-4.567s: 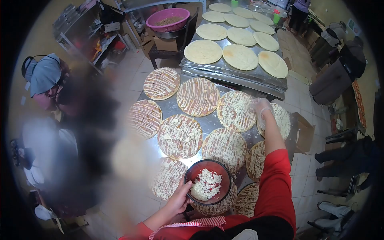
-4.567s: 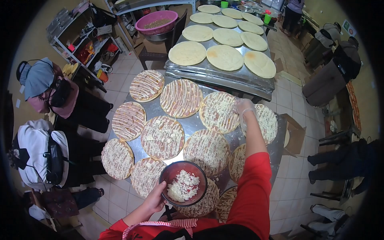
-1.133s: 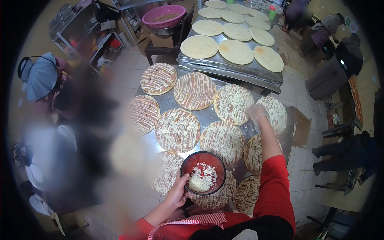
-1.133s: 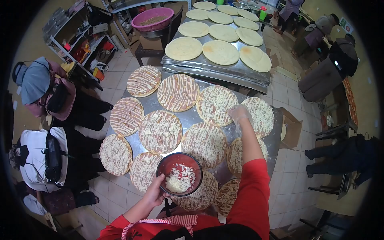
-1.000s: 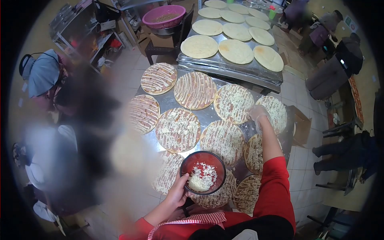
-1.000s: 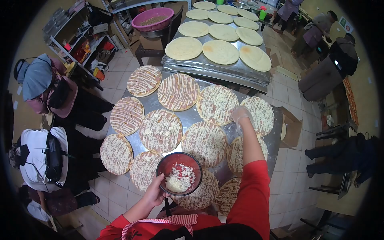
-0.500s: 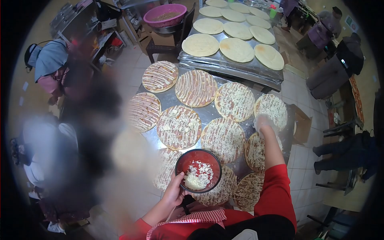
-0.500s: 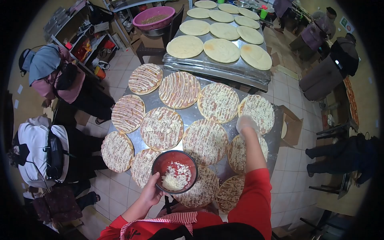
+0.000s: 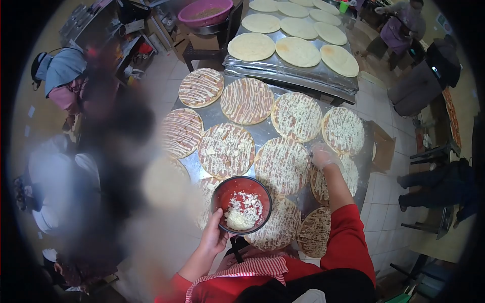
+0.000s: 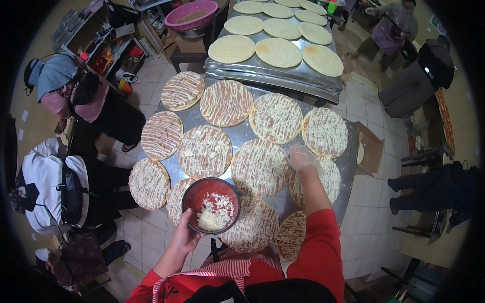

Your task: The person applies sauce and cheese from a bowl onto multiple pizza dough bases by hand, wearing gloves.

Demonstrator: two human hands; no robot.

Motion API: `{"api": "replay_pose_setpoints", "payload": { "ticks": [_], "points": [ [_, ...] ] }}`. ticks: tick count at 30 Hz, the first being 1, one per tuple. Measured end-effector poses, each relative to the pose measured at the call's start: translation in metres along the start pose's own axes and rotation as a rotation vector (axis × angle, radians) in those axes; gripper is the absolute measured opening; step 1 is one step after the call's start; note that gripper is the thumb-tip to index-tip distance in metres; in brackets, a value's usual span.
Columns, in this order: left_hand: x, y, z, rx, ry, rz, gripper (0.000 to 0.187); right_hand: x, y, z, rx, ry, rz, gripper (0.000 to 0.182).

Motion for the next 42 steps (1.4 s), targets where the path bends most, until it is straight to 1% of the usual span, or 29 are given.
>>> {"api": "replay_pose_setpoints", "payload": {
  "ticks": [2,3,5,6,8,9,10,11,12,14,15,16,18,19,21,23,25,27,28,30,34,36,37,39,40,42],
  "points": [
    [-0.004,0.006,0.001,-0.028,-0.014,0.033,0.052,0.007,0.001,0.008,-0.096,0.052,-0.033,0.033],
    [-0.006,0.006,0.000,-0.026,-0.012,0.032,0.052,0.006,0.001,0.007,-0.093,0.050,-0.033,0.033],
    [-0.012,0.007,-0.002,-0.023,-0.033,0.017,0.053,0.005,0.009,-0.003,0.077,0.077,0.108,0.033],
    [-0.013,0.008,-0.004,-0.024,-0.030,0.022,0.053,0.006,0.007,-0.011,0.078,0.079,0.102,0.033],
    [-0.019,0.007,-0.011,-0.010,0.006,0.040,0.053,-0.002,0.019,-0.025,0.169,0.110,0.357,0.024],
    [-0.021,0.008,-0.013,-0.001,0.021,0.060,0.053,0.006,0.025,-0.017,0.171,0.118,0.344,0.024],
    [-0.021,0.008,-0.020,-0.006,0.024,0.073,0.053,0.023,0.030,0.008,0.598,0.099,0.236,0.021],
    [-0.019,0.002,-0.028,-0.057,-0.005,0.039,0.048,0.030,0.024,0.023,1.021,0.065,0.120,0.018],
    [-0.019,-0.002,-0.033,-0.107,-0.034,0.002,0.046,0.013,0.005,0.010,1.022,0.060,0.114,0.018],
    [-0.025,-0.003,-0.036,-0.108,-0.032,0.001,0.045,-0.036,-0.052,-0.013,1.684,-0.145,0.066,0.014],
    [-0.031,-0.003,-0.039,-0.031,0.010,0.014,0.045,-0.069,-0.082,-0.030,1.598,-0.147,-0.005,0.016],
    [-0.034,-0.002,-0.041,0.047,0.041,0.033,0.049,-0.096,-0.110,-0.046,1.508,-0.139,-0.080,0.018],
    [-0.033,-0.012,-0.051,0.055,0.014,0.016,0.047,-0.143,-0.171,-0.048,1.214,-0.483,-0.465,0.019],
    [-0.034,-0.012,-0.052,0.079,0.014,0.030,0.046,-0.154,-0.177,-0.043,1.215,-0.469,-0.457,0.019],
    [-0.040,-0.014,-0.055,0.107,0.007,0.040,0.046,-0.171,-0.182,-0.044,0.665,-0.102,-0.557,0.020],
    [-0.047,-0.019,-0.061,0.142,-0.018,0.039,0.045,-0.164,-0.131,-0.036,0.978,0.061,-0.171,0.014],
    [-0.057,-0.023,-0.069,0.137,-0.031,0.027,0.045,-0.172,-0.074,-0.022,0.550,0.146,0.285,0.017],
    [-0.066,-0.026,-0.078,0.132,-0.043,0.017,0.045,-0.150,-0.032,0.029,0.220,-0.031,0.261,0.026],
    [-0.072,-0.029,-0.085,0.124,-0.024,-0.001,0.044,-0.151,-0.026,0.039,0.219,-0.027,0.264,0.026],
    [-0.079,-0.031,-0.097,0.118,-0.009,-0.017,0.044,-0.162,-0.019,0.053,0.159,-0.036,0.347,0.028],
    [-0.087,-0.035,-0.123,0.011,-0.030,-0.048,0.044,-0.165,-0.037,0.059,0.131,0.040,0.279,0.032],
    [-0.095,-0.029,-0.126,0.002,0.007,-0.022,0.043,-0.158,-0.046,0.064,0.176,0.063,0.198,0.033],
    [-0.097,-0.028,-0.128,0.011,0.014,-0.021,0.043,-0.158,-0.045,0.067,0.178,0.067,0.196,0.033],
    [-0.099,-0.026,-0.133,0.038,0.023,-0.001,0.043,-0.161,-0.065,0.055,0.034,0.236,-0.101,0.034],
    [-0.099,-0.024,-0.135,0.063,0.035,0.014,0.044,-0.153,-0.061,0.061,0.033,0.243,-0.101,0.034],
    [-0.102,-0.022,-0.135,0.063,0.036,0.019,0.044,-0.133,-0.059,0.092,-0.245,0.052,-0.146,0.032]
  ]
}}
Point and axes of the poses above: each hand's wrist, its own x-axis towards the middle knuckle, its own z-axis out of the palm, y = z × x, the point moved 8 cm from there along x, towards the middle knuckle, and after that the axes turned 6 degrees about -x, right-handed, at the moved point
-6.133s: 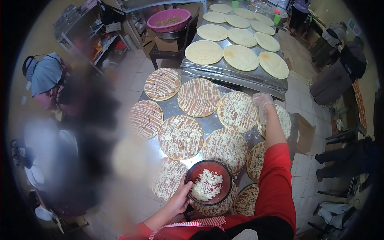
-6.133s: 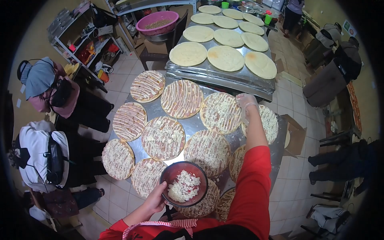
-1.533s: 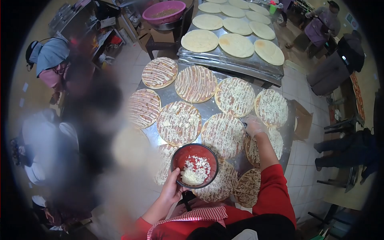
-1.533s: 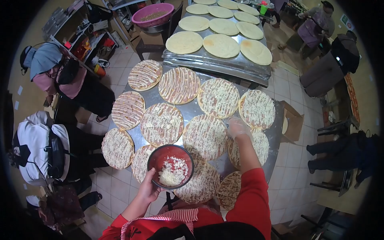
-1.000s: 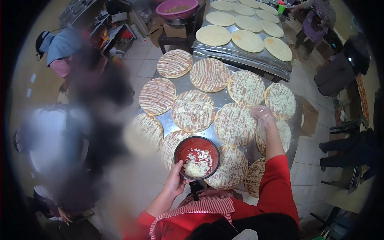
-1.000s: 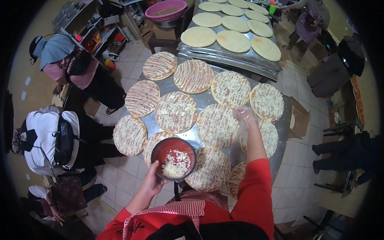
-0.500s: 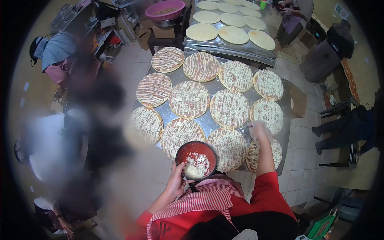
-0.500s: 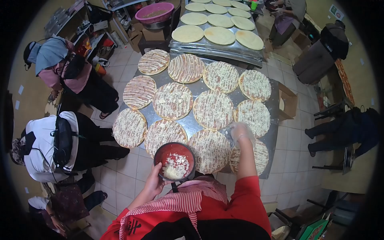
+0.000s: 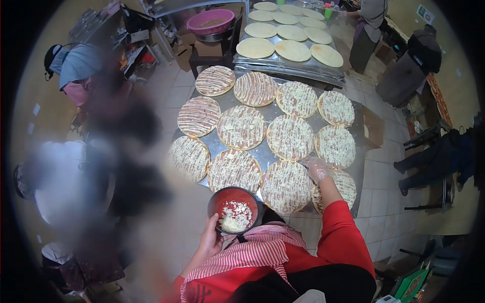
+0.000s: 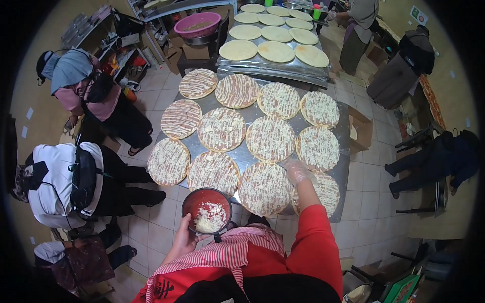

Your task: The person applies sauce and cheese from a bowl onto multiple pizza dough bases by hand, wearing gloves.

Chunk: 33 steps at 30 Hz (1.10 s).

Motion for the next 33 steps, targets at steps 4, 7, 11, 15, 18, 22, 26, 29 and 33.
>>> {"api": "replay_pose_setpoints", "payload": {
  "ticks": [4,7,11,15,18,22,26,29,33],
  "points": [
    [-0.001,0.001,0.000,-0.046,-0.043,-0.003,0.045,-0.003,0.004,-0.001,-0.095,0.061,0.027,0.030],
    [-0.002,0.003,0.000,-0.049,-0.059,0.007,0.046,-0.025,0.032,-0.026,0.242,0.035,0.468,0.026],
    [-0.010,0.010,0.007,-0.048,-0.060,0.052,0.052,-0.026,0.019,-0.010,1.200,0.175,0.377,0.022],
    [-0.006,0.007,0.009,-0.030,-0.077,0.042,0.055,-0.060,-0.067,-0.085,1.901,0.030,0.178,0.014],
    [-0.009,0.009,0.019,0.002,-0.094,0.049,0.058,-0.089,-0.161,-0.128,1.665,-0.257,-0.203,0.013],
    [-0.007,0.004,0.016,-0.014,-0.130,0.076,0.060,-0.127,-0.232,-0.191,0.765,-0.013,-0.591,0.016],
    [-0.025,0.022,0.020,-0.088,-0.262,0.277,0.054,-0.132,-0.247,-0.204,0.505,0.116,-0.494,0.025],
    [-0.032,0.026,0.014,-0.055,-0.326,0.358,0.057,-0.145,-0.281,-0.206,0.362,0.099,-0.617,0.032],
    [-0.036,0.032,-0.005,-0.077,-0.303,0.426,0.056,-0.168,-0.328,-0.185,0.161,-0.117,-0.834,0.033]
  ]
}}
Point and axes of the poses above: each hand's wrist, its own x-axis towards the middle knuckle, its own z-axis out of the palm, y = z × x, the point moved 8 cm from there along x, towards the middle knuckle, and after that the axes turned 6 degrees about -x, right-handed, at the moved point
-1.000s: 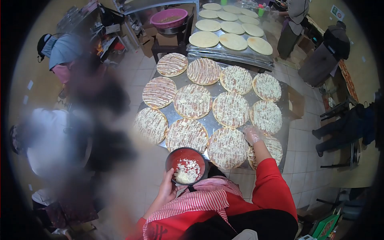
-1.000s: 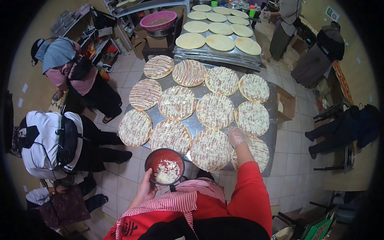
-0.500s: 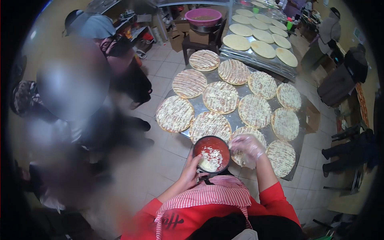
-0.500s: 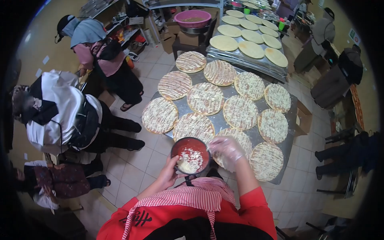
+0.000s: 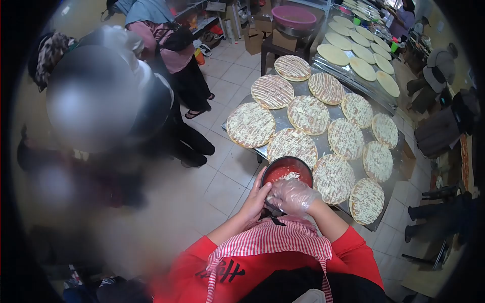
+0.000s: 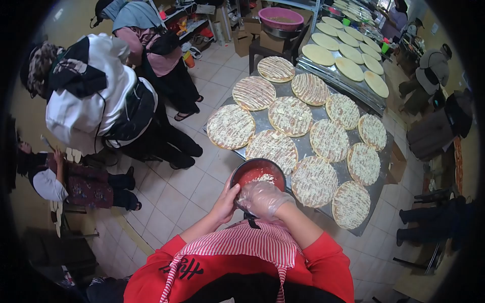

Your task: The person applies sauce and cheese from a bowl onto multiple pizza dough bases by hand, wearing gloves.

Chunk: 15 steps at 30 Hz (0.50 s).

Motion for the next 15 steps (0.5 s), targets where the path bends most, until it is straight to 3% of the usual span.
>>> {"api": "replay_pose_setpoints", "payload": {
  "ticks": [2,5,7,8,13,15],
  "points": [
    [-0.008,0.000,-0.011,-0.116,0.062,-0.039,0.056,0.008,-0.003,0.020,-0.082,-0.006,-0.105,0.034],
    [-0.023,0.005,-0.020,-0.053,0.114,-0.084,0.058,0.019,0.006,0.020,-0.285,0.114,0.012,0.038],
    [-0.028,0.004,-0.030,-0.027,0.151,-0.057,0.056,0.024,0.014,0.022,-0.197,0.013,0.197,0.043],
    [-0.030,0.004,-0.036,-0.001,0.192,-0.038,0.054,0.024,0.006,0.025,-0.135,-0.159,0.231,0.047],
    [-0.045,0.004,-0.066,0.023,0.315,-0.038,0.060,0.035,-0.028,0.044,-0.056,-0.221,0.114,0.047],
    [-0.051,0.003,-0.069,0.088,0.294,-0.057,0.057,0.043,-0.030,0.064,0.534,-0.159,0.177,0.042]
  ]
}}
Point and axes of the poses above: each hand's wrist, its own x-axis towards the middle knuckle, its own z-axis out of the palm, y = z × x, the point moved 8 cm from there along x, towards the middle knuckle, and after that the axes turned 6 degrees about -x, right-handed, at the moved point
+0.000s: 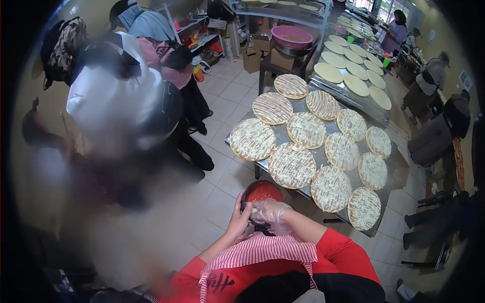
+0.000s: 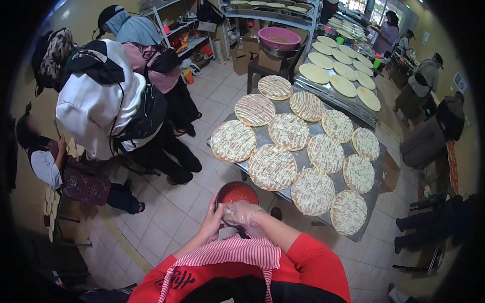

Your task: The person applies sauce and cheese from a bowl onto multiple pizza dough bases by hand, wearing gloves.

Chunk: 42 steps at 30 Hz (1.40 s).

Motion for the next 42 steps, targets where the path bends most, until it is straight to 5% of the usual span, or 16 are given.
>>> {"api": "replay_pose_setpoints", "payload": {
  "ticks": [1,3,6,8,10,11,14,20,22,25,32,34,36,40,42],
  "points": [
    [-0.001,-0.001,-0.003,0.002,-0.010,-0.001,0.057,0.014,0.011,0.012,0.001,0.008,0.005,0.042],
    [-0.002,-0.002,-0.006,0.012,-0.037,-0.008,0.055,0.043,0.033,0.046,0.998,-0.095,0.068,0.032],
    [-0.004,0.001,-0.010,0.029,-0.021,-0.046,0.053,0.042,0.017,0.044,1.437,-0.140,-0.044,0.034],
    [-0.001,-0.001,-0.014,0.030,-0.036,-0.052,0.053,0.044,0.020,0.037,1.326,-0.055,-0.004,0.036],
    [0.004,0.000,-0.018,-0.067,-0.079,-0.027,0.052,0.049,0.014,0.019,0.893,0.071,-0.196,0.035],
    [0.005,0.001,-0.018,-0.075,-0.093,-0.030,0.052,0.031,0.002,-0.004,0.482,0.185,-0.088,0.033],
    [0.010,0.015,-0.019,-0.035,-0.068,0.033,0.051,0.026,-0.016,-0.032,0.064,0.276,-0.028,0.036],
    [0.037,0.039,-0.021,-0.064,-0.044,0.025,0.045,0.062,-0.004,-0.063,0.281,0.350,-0.191,0.034],
    [0.054,0.047,-0.018,-0.040,-0.052,0.027,0.045,0.057,-0.011,-0.084,0.135,0.426,-0.224,0.032],
    [0.085,0.060,-0.013,-0.083,-0.055,0.016,0.045,0.076,0.003,-0.086,0.779,0.147,-0.087,0.032],
    [0.156,0.093,0.006,0.037,-0.080,-0.085,0.040,0.117,0.017,-0.145,0.891,0.191,-0.108,0.040],
    [0.171,0.104,0.011,0.031,-0.078,-0.031,0.040,0.114,-0.002,-0.167,-0.362,0.684,-0.606,0.050],
    [0.183,0.109,0.012,0.011,-0.076,-0.063,0.040,0.119,-0.007,-0.187,-0.309,0.565,-0.497,0.059],
    [0.207,0.120,0.011,0.038,-0.068,-0.098,0.043,0.125,0.004,-0.224,-0.234,0.726,-0.405,0.043],
    [0.219,0.126,0.010,0.042,-0.091,-0.145,0.045,0.139,0.036,-0.237,0.765,0.622,-0.333,0.030]
  ]
}}
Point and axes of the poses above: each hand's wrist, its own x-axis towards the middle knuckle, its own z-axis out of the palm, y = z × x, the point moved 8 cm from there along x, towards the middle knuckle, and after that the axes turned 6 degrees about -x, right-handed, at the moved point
